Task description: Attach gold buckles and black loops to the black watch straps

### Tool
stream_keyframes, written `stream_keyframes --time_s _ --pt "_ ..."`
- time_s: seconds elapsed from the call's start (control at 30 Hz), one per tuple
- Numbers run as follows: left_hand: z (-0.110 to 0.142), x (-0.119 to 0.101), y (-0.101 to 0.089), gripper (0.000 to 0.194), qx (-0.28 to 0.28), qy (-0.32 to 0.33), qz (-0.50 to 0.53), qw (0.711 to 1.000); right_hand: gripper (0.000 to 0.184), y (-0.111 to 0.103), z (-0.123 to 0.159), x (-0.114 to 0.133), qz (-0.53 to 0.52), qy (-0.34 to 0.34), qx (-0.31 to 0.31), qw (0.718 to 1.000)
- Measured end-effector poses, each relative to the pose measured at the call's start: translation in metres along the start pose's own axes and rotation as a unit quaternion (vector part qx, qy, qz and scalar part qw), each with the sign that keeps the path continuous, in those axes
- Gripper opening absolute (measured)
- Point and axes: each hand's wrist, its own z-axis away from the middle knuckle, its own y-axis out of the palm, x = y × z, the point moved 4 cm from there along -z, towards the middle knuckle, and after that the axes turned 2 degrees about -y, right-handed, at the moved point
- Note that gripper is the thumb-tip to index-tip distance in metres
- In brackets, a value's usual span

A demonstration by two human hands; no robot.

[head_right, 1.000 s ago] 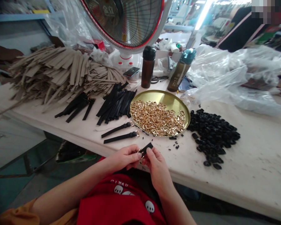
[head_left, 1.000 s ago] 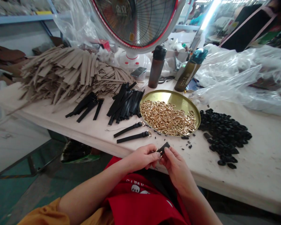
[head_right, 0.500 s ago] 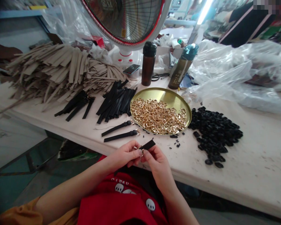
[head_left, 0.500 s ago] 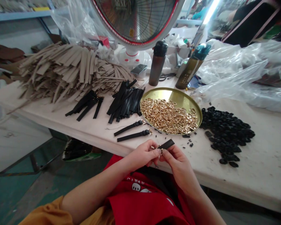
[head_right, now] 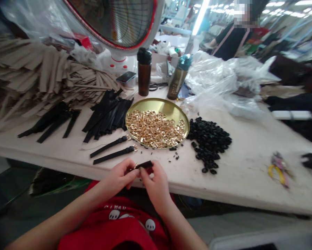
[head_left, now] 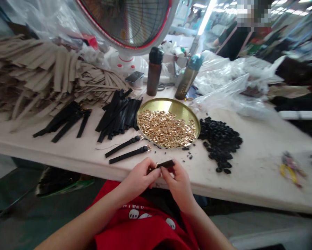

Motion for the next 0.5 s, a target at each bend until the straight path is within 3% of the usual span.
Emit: stream_keyframes --time_s 0.1,0.23,0.3,0.4,0.5 --pt "-0.006 -0.001 -0.003 0.028 0.022 -0.017 -0.035 0.999 0.011 0.003 -0.006 -0.005 -0.133 0.083 0.051 0.986" --pt "-0.023 0.003 0.0 0.033 0.013 -0.022 -0.04 0.999 0.012 -0.001 -0.008 -0.01 -0.19 0.074 0.049 0.978" --pt "-0.032 0.005 0.005 0.031 0.018 -0.013 -0.015 1.0 0.013 -0.009 -0.006 -0.011 -0.165 0.053 0.048 0.984" --pt "-0.041 0.002 0.014 0.033 0.069 0.021 -0.043 0.996 0.015 -0.031 -0.004 -0.016 -0.075 0.014 0.076 0.994" --pt "-0.046 0.0 0.016 0.028 0.08 0.025 -0.118 0.989 0.016 -0.075 -0.011 -0.031 0.093 -0.014 0.008 0.996"
